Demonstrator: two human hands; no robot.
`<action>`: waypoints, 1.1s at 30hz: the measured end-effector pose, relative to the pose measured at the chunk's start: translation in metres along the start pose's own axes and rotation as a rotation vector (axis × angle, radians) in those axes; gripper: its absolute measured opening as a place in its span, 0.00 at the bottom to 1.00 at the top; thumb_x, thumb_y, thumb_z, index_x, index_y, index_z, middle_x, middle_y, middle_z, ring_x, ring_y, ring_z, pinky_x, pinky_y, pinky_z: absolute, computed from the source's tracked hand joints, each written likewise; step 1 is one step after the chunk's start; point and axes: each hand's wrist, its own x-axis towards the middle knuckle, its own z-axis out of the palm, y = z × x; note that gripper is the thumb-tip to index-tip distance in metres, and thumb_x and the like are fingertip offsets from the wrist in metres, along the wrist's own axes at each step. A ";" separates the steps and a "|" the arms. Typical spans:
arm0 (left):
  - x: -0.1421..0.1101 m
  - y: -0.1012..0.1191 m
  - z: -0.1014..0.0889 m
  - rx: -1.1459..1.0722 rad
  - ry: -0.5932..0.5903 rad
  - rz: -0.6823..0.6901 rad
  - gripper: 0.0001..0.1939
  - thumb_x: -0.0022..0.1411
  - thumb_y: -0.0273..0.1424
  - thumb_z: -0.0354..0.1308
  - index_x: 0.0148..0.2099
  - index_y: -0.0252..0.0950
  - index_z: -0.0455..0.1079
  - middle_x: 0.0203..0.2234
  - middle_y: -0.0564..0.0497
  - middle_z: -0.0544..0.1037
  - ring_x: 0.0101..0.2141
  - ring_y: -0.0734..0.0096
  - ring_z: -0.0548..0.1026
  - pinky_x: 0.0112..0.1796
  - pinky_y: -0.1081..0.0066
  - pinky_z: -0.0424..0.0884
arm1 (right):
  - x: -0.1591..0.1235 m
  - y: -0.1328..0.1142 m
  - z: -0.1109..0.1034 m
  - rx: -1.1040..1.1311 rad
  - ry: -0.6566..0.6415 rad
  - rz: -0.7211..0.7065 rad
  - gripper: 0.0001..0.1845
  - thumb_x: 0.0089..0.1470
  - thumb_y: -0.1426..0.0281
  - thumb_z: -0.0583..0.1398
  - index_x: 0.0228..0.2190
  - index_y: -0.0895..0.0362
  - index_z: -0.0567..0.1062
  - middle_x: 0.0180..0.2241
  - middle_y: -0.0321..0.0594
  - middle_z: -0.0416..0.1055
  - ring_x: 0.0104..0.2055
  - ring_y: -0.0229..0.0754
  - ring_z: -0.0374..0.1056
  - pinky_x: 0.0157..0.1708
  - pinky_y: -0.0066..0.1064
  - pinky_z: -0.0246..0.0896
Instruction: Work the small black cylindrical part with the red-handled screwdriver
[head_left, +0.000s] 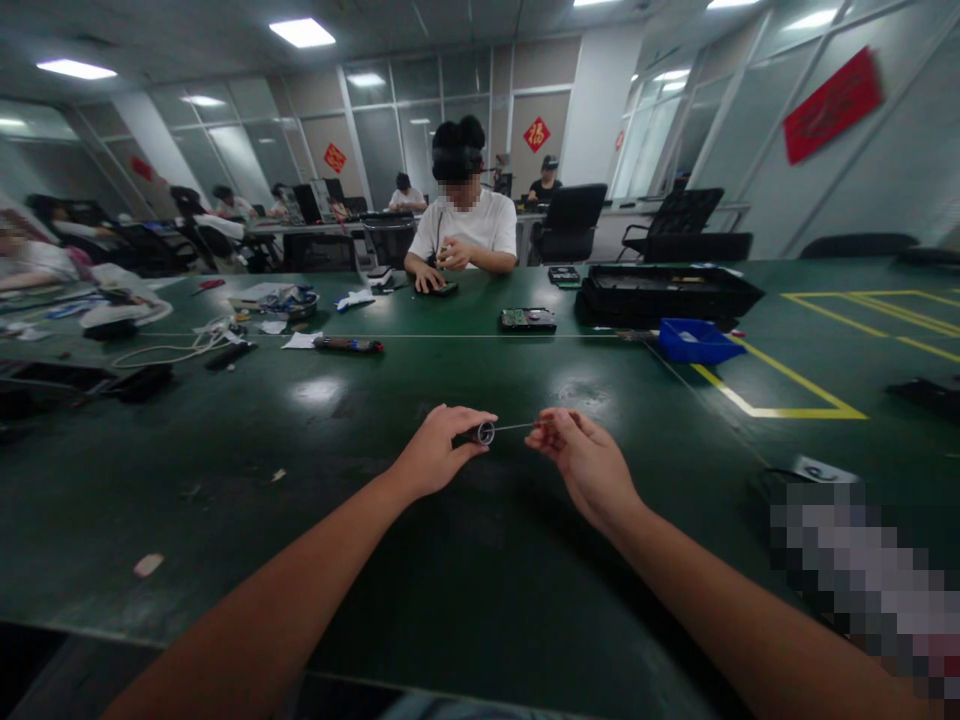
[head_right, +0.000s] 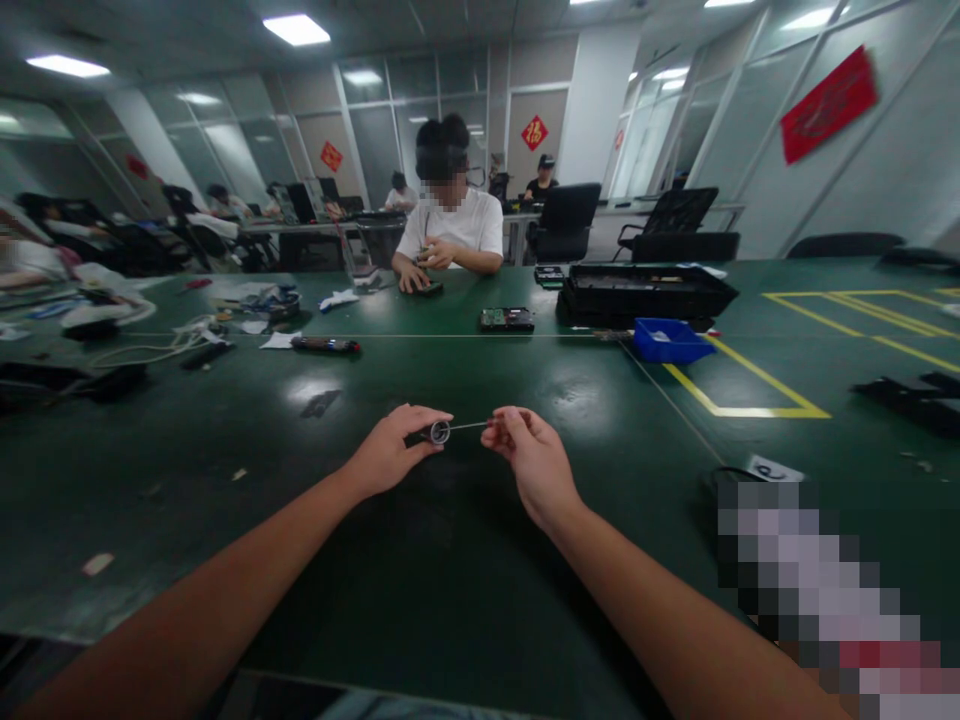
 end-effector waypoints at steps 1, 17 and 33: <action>0.000 0.000 -0.001 0.034 -0.015 0.010 0.19 0.65 0.31 0.60 0.58 0.47 0.70 0.54 0.51 0.76 0.55 0.61 0.70 0.62 0.50 0.53 | 0.002 0.001 -0.001 0.019 -0.002 0.028 0.15 0.54 0.56 0.65 0.34 0.55 0.76 0.29 0.38 0.73 0.33 0.41 0.72 0.42 0.40 0.72; 0.000 0.004 0.002 -0.072 0.008 -0.191 0.18 0.63 0.29 0.60 0.56 0.39 0.70 0.51 0.48 0.75 0.51 0.60 0.73 0.54 0.60 0.66 | 0.009 0.005 -0.014 -0.322 0.144 -0.139 0.16 0.60 0.54 0.59 0.36 0.55 0.73 0.31 0.39 0.72 0.30 0.40 0.69 0.32 0.35 0.71; 0.018 0.036 0.010 0.064 -0.103 -0.115 0.09 0.66 0.35 0.56 0.41 0.37 0.74 0.38 0.47 0.77 0.38 0.63 0.74 0.40 0.64 0.70 | -0.013 -0.029 -0.003 -0.723 0.155 -0.432 0.16 0.65 0.56 0.55 0.39 0.54 0.74 0.27 0.37 0.74 0.27 0.41 0.71 0.30 0.33 0.65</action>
